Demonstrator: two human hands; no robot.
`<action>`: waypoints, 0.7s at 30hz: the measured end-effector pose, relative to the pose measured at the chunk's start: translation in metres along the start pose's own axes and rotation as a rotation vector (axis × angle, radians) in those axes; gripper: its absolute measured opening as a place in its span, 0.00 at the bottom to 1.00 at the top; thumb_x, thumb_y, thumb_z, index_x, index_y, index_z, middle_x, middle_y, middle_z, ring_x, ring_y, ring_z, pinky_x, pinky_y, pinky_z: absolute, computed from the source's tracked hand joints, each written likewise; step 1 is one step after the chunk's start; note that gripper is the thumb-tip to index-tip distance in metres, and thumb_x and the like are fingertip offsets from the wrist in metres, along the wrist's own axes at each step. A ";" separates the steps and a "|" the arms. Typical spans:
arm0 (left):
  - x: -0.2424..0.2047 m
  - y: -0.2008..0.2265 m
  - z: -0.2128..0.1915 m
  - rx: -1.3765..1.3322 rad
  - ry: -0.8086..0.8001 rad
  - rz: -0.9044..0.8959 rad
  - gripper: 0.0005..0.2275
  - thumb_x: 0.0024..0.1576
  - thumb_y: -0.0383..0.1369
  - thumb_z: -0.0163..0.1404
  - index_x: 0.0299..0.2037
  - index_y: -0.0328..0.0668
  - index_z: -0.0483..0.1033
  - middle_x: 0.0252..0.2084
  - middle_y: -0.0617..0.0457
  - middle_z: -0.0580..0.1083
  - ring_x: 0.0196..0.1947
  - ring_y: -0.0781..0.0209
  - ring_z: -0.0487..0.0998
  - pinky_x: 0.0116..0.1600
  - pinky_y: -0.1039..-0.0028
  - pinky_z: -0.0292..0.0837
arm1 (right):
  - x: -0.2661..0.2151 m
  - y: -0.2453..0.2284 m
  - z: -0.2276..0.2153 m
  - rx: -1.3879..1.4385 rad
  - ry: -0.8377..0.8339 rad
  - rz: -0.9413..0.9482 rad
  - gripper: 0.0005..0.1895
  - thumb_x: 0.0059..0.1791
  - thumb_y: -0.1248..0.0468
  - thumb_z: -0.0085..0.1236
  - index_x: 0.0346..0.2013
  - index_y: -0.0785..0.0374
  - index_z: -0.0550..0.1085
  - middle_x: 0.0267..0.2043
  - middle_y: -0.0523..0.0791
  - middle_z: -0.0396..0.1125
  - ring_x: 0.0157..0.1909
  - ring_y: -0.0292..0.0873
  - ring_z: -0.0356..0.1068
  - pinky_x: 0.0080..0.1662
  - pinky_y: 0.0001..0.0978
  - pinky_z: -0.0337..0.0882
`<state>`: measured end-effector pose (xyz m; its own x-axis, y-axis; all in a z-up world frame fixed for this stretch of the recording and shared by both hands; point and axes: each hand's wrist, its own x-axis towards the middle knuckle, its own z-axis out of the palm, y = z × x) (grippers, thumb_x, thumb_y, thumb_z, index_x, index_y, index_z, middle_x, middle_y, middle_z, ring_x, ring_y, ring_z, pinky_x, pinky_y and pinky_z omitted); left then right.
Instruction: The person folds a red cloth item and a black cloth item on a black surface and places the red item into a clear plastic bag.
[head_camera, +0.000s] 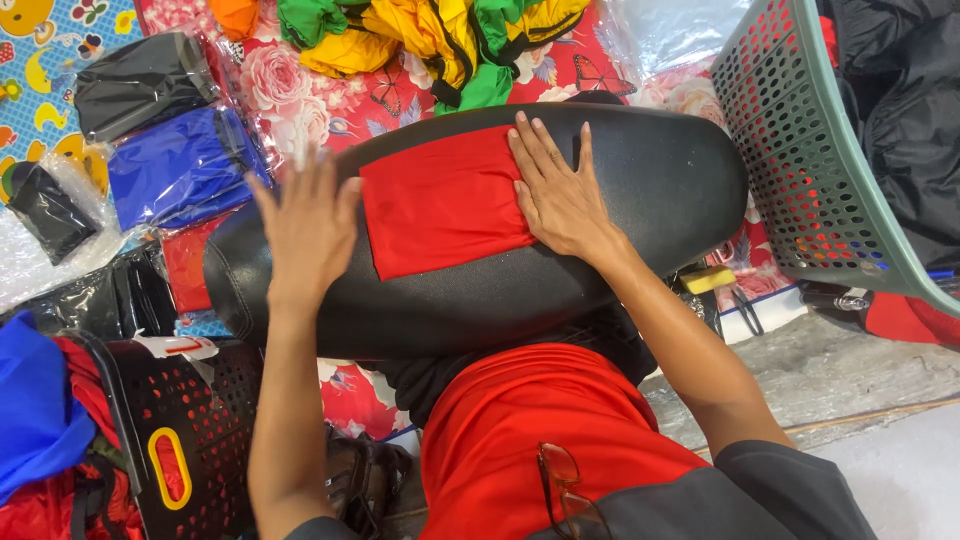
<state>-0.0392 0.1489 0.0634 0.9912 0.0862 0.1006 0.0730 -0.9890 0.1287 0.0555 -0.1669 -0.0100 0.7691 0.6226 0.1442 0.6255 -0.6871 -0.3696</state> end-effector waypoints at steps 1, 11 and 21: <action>-0.007 0.000 -0.008 0.000 0.000 0.001 0.30 0.75 0.53 0.26 0.72 0.35 0.66 0.72 0.35 0.65 0.72 0.32 0.61 0.71 0.31 0.29 | 0.000 0.001 0.001 0.000 0.001 0.001 0.31 0.60 0.55 0.27 0.79 0.59 0.47 0.83 0.48 0.35 0.82 0.49 0.34 0.70 0.70 0.18; -0.069 0.009 -0.055 -0.522 0.593 0.068 0.16 0.74 0.31 0.35 0.61 0.26 0.72 0.61 0.35 0.72 0.62 0.36 0.73 0.68 0.46 0.61 | -0.007 0.003 -0.006 0.378 0.281 -0.033 0.29 0.61 0.55 0.34 0.76 0.58 0.55 0.81 0.49 0.43 0.81 0.53 0.38 0.73 0.66 0.38; -0.114 0.018 -0.031 -0.982 0.841 -0.224 0.04 0.72 0.19 0.44 0.52 0.27 0.71 0.41 0.39 0.74 0.43 0.51 0.77 0.59 0.65 0.78 | -0.020 0.041 0.004 1.640 1.021 0.278 0.14 0.57 0.57 0.42 0.48 0.65 0.70 0.52 0.51 0.69 0.56 0.47 0.69 0.61 0.46 0.68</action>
<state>-0.1545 0.1255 0.0852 0.5704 0.6375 0.5180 -0.2384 -0.4750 0.8471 0.0655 -0.2059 -0.0313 0.9610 -0.2542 0.1092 0.2487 0.6211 -0.7432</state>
